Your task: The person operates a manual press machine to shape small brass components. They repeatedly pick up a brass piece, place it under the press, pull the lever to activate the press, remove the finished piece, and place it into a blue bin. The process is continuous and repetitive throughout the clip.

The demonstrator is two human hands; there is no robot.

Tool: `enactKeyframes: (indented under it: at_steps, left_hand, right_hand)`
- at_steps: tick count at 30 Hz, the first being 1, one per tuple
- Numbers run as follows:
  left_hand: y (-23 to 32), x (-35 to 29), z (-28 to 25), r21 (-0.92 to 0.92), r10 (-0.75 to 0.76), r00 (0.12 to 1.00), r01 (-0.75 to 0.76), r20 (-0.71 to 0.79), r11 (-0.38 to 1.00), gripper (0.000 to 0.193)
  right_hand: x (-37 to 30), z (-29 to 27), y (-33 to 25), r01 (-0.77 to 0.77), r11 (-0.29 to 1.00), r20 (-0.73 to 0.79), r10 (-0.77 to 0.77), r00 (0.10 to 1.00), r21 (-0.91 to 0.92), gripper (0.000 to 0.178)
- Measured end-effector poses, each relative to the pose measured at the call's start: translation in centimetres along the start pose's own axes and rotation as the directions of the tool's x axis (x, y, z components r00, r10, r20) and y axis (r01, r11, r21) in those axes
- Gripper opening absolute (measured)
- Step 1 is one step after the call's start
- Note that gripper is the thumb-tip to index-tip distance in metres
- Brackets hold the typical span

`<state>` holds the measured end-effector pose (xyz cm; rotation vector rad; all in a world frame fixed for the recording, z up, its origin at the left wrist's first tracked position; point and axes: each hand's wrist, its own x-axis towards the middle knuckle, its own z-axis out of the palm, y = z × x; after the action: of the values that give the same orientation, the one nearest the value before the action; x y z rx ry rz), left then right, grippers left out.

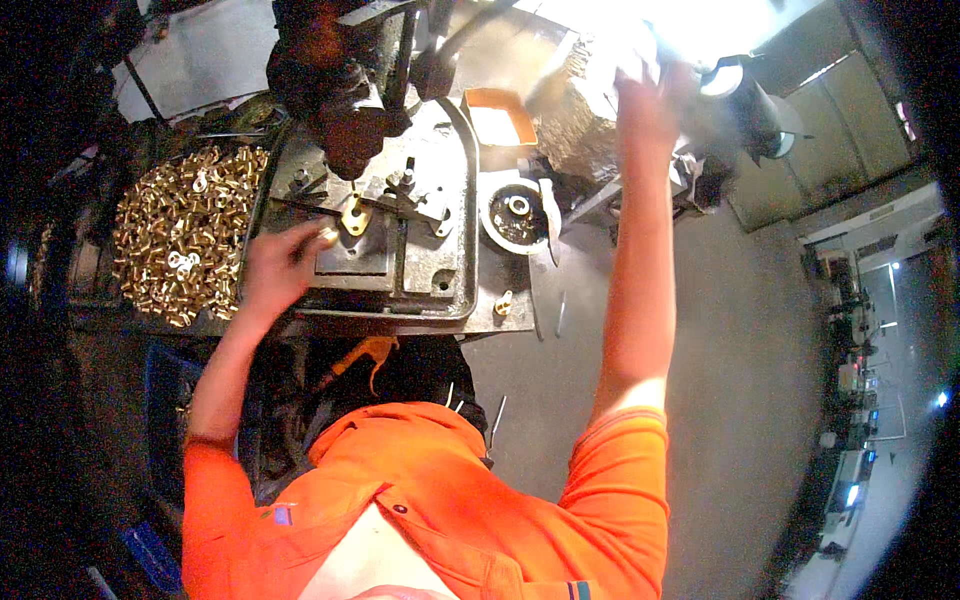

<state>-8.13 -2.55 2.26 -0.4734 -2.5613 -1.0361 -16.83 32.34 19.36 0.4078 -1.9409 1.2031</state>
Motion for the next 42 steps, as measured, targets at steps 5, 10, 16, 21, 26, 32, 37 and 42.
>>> enactKeyframes:
  at_steps: [5, 10, 16, 21, 26, 32, 37, 42]
  left_hand:
    - [-5.3, -8.4, -8.9, -0.220, -0.503, 0.862, 0.480, -0.064, 0.850, 0.019]
    - [-14.7, -20.0, -14.9, 0.165, -0.597, 0.751, 0.651, -0.283, 0.741, 0.021]
    - [-20.3, -31.6, -14.9, 0.526, -0.620, 0.660, 0.737, -0.424, 0.425, 0.023]
    - [-23.0, -37.9, -12.9, 0.526, -0.723, 0.532, 0.806, -0.440, 0.273, 0.021]
    - [-25.6, -40.0, -12.7, 0.469, -0.708, 0.557, 0.811, -0.434, 0.351, 0.025]
    - [-20.3, -25.7, -13.4, 0.377, -0.618, 0.728, 0.684, -0.298, 0.624, 0.029]
    - [-13.2, -18.9, -10.9, 0.045, -0.528, 0.826, 0.546, -0.195, 0.837, 0.023]
    - [-7.7, -18.1, -7.0, 0.103, -0.450, 0.887, 0.440, 0.105, 0.892, 0.023]
  right_hand:
    - [-15.9, -6.5, 7.5, -0.487, 0.872, 0.341, 0.474, 0.812, -0.052, 0.053]
    - [-18.3, -6.4, 7.1, -0.919, 0.373, 0.461, 0.843, 0.279, -0.125, 0.052]
    - [-18.8, -7.8, 11.1, -0.895, 0.416, 0.403, 0.856, 0.324, -0.164, 0.035]
    - [-16.8, -7.6, 9.0, -0.720, 0.692, 0.344, 0.668, 0.660, 0.039, 0.032]
    - [-15.9, -6.4, 0.2, -0.614, 0.759, 0.370, 0.518, 0.771, 0.216, 0.046]
    - [-20.7, 1.9, -2.6, -0.459, 0.887, 0.575, 0.353, 0.738, 0.045, 0.054]
    - [-22.2, 8.3, -1.2, -0.424, 0.894, 0.606, 0.420, 0.675, -0.147, 0.053]
    - [-23.1, 11.5, 1.7, -0.428, 0.899, 0.564, 0.402, 0.722, -0.094, 0.053]
